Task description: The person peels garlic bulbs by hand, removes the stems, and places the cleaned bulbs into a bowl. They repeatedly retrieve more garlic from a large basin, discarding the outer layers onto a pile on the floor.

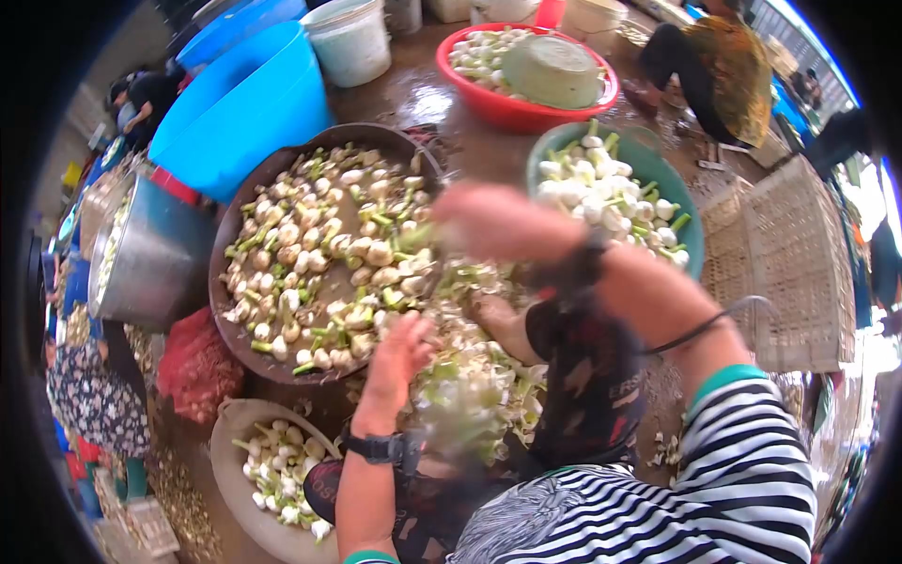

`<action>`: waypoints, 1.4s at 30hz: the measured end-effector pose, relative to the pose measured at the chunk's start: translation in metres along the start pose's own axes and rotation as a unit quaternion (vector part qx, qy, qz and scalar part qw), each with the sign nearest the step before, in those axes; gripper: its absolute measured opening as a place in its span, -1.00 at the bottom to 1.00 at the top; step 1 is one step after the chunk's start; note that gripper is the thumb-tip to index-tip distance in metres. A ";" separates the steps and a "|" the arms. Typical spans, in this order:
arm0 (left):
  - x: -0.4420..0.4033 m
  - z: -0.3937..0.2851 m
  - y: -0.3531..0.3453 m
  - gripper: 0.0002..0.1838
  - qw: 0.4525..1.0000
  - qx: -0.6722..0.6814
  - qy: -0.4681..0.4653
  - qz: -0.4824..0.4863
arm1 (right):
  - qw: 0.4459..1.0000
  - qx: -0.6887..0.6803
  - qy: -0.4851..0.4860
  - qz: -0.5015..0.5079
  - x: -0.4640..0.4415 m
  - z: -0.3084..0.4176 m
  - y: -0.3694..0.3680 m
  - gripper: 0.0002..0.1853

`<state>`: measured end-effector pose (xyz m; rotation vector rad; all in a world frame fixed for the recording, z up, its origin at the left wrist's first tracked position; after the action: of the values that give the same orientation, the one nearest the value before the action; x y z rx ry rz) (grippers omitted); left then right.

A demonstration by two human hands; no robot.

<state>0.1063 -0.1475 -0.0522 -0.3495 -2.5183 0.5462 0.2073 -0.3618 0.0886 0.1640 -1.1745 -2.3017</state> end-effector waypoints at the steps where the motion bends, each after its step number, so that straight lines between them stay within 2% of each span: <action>1: 0.003 -0.001 -0.005 -0.31 0.988 -0.156 0.007 -0.015 | 0.997 0.079 0.008 -0.001 0.006 -0.021 0.028 -0.44; 2: 0.006 -0.004 -0.009 -0.36 0.956 -0.293 0.009 -0.026 | 0.990 0.137 -0.009 -0.021 0.012 -0.068 0.044 -0.47; 3: 0.007 -0.004 -0.011 -0.41 0.905 -0.423 0.014 -0.036 | 0.975 0.202 -0.092 -0.006 0.026 -0.096 0.060 -0.50; 5: 0.003 0.000 -0.010 -0.47 0.898 -0.434 -0.044 -0.060 | 0.938 0.292 -0.179 -0.046 0.054 -0.182 0.070 -0.56; 6: -0.001 0.003 -0.008 -0.49 0.891 -0.442 -0.071 -0.072 | 0.916 0.318 -0.244 0.011 0.058 -0.198 0.076 -0.56; 8: -0.014 0.022 0.000 -0.51 0.845 -0.513 -0.130 -0.082 | 0.923 0.293 -0.242 -0.059 0.054 -0.211 0.072 -0.61; 9: -0.019 0.029 0.003 -0.52 0.816 -0.549 -0.158 -0.085 | 0.933 0.256 -0.234 -0.092 0.039 -0.182 0.069 -0.63; 10: -0.019 0.029 0.000 -0.43 0.837 -0.535 -0.100 -0.048 | 0.950 0.251 -0.179 -0.052 0.013 -0.173 0.064 -0.68; 11: -0.017 0.030 -0.002 -0.38 0.807 -0.581 -0.104 -0.024 | 0.962 0.245 -0.123 -0.013 -0.016 -0.166 0.060 -0.73; 13: -0.012 0.034 -0.006 -0.27 0.737 -0.666 -0.112 0.022 | 0.973 0.195 0.112 -0.051 -0.085 -0.149 0.030 -0.69; 14: -0.011 0.032 -0.009 -0.21 0.749 -0.659 -0.050 0.049 | 0.973 0.223 0.057 0.010 -0.121 -0.130 0.013 -0.61; 15: -0.012 0.032 -0.010 -0.15 0.758 -0.648 0.014 0.076 | 0.968 0.203 0.142 -0.039 -0.155 -0.129 -0.014 -0.65; 16: -0.017 0.052 -0.001 -0.16 0.760 -0.643 -0.008 0.098 | 0.953 0.218 0.207 -0.043 -0.193 -0.132 -0.041 -0.67; 17: -0.016 0.046 -0.003 -0.35 0.785 -0.614 -0.016 0.078 | 0.934 0.231 0.270 -0.047 -0.227 -0.131 -0.063 -0.68; 19: -0.021 0.010 -0.013 -0.49 0.737 -0.657 0.139 0.075 | 0.916 0.294 0.274 -0.003 -0.271 -0.118 -0.096 -0.69; 20: -0.026 0.011 -0.008 -0.53 0.742 -0.658 0.118 0.055 | 0.896 0.369 0.243 0.037 -0.289 -0.121 -0.114 -0.75; 22: -0.027 0.019 0.002 -0.56 0.751 -0.656 0.079 0.017 | 0.895 0.399 0.192 0.049 -0.310 -0.130 -0.137 -0.77; 25: -0.026 0.027 0.010 -0.65 0.851 -0.523 -0.032 -0.027 | 0.880 0.442 0.143 0.096 -0.325 -0.135 -0.156 -0.80; 26: -0.026 0.028 0.011 -0.73 0.858 -0.508 -0.066 -0.039 | 0.874 0.454 0.141 0.102 -0.324 -0.137 -0.158 -0.81; 31: -0.017 0.000 0.011 -0.75 0.917 -0.390 -0.060 -0.061 | 0.813 0.542 0.127 0.172 -0.315 -0.129 -0.158 -0.76; 32: -0.014 -0.001 0.010 -0.75 0.926 -0.369 -0.054 -0.060 | 0.825 0.530 0.114 0.162 -0.316 -0.130 -0.163 -0.75; 35: -0.005 0.004 0.007 -0.77 0.935 -0.336 -0.089 -0.067 | 0.767 0.618 0.122 0.126 -0.305 -0.113 -0.163 -0.76; 39: 0.003 0.001 0.008 -0.76 0.935 -0.333 -0.106 -0.056 | 0.788 0.585 0.153 0.112 -0.309 -0.130 -0.171 -0.85; 40: 0.004 0.000 0.010 -0.76 0.939 -0.320 -0.112 -0.057 | 0.798 0.564 0.206 0.049 -0.312 -0.141 -0.172 -0.84; 42: 0.005 -0.003 0.013 -0.75 0.939 -0.318 -0.122 -0.055 | 0.812 0.560 0.162 0.032 -0.327 -0.146 -0.180 -0.81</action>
<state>0.1052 -0.1335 -0.0533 -0.3833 -2.8859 -0.3101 0.4591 -0.2114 -0.1848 0.8734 -2.1160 -1.1519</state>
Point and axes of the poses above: each hand's wrist, its own x-axis away from the middle knuckle, its own y-axis out of the back of the hand, z = x × y, the point moved 1 cm from there along -x, towards the middle knuckle, and after that the axes turned 3 degrees about z, right-handed, at the moved point
